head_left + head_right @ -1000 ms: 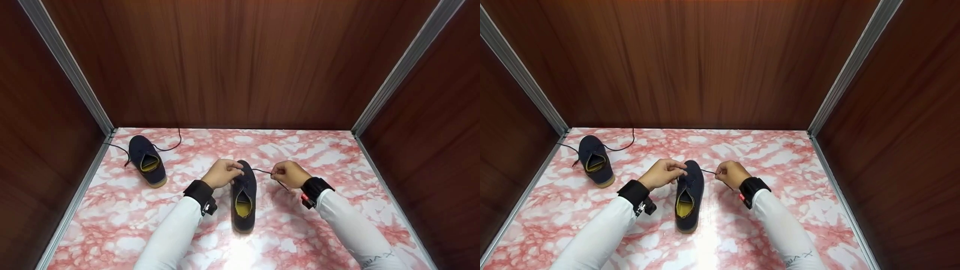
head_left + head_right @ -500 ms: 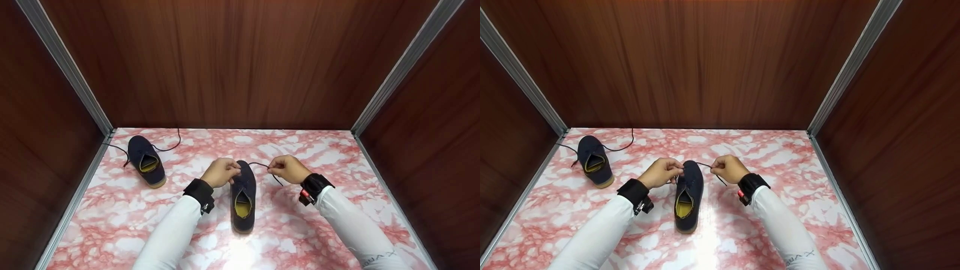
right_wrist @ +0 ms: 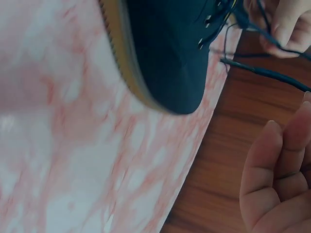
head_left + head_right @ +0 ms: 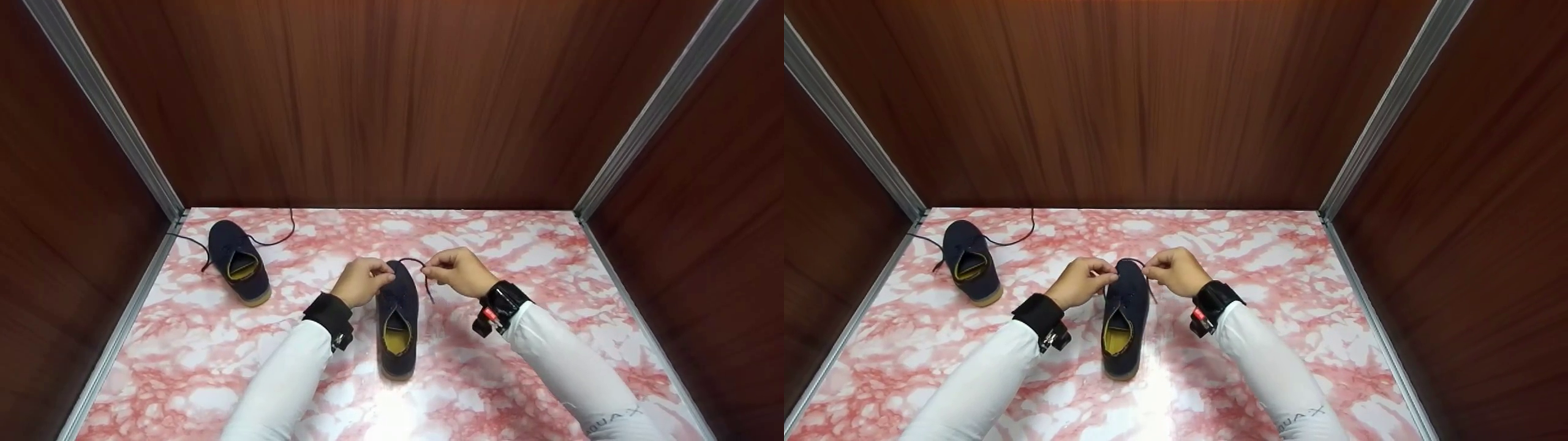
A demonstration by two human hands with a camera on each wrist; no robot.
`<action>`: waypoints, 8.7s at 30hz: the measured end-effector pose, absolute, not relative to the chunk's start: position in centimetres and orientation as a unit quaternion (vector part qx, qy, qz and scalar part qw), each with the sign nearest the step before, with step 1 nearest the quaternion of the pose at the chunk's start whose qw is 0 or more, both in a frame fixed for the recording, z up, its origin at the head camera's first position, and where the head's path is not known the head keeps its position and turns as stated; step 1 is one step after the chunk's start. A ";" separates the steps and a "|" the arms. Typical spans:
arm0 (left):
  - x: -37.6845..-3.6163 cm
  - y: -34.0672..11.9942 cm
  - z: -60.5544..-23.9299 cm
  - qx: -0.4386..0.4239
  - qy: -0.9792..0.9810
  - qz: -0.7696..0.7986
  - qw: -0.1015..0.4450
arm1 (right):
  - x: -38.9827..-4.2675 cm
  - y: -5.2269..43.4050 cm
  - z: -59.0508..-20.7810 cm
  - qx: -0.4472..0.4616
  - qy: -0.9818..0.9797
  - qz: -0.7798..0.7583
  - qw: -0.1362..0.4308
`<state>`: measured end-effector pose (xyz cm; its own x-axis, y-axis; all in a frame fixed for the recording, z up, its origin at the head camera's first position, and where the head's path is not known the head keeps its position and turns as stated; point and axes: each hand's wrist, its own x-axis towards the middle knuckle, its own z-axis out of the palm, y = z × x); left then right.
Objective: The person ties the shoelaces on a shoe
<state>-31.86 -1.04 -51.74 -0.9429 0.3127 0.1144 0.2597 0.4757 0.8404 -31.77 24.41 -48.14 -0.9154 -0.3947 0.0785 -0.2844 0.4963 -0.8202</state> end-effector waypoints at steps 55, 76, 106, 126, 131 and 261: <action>-31.8 -1.2 -52.7 0.117 0.839 0.530 0.035 | -30.5 20.6 -49.8 -0.372 0.875 -0.306 -0.037; -31.5 -1.6 -53.0 0.131 0.846 0.515 0.035 | -30.5 22.0 -52.1 -0.390 0.889 -0.231 -0.063; -31.6 -1.6 -53.4 0.135 0.852 0.504 0.039 | -30.7 21.6 -54.5 -0.291 0.910 -0.293 0.018; -31.5 -2.0 -53.3 0.130 0.844 0.518 0.050 | -32.1 25.6 -52.7 -0.227 0.925 -0.305 0.004; -31.5 -2.1 -53.3 0.132 0.848 0.511 0.048 | -32.4 26.7 -52.7 -0.209 0.925 -0.316 0.002; -31.0 -3.4 -54.6 -0.045 0.580 0.809 0.087 | -31.3 25.9 -54.0 0.038 0.615 -0.782 0.092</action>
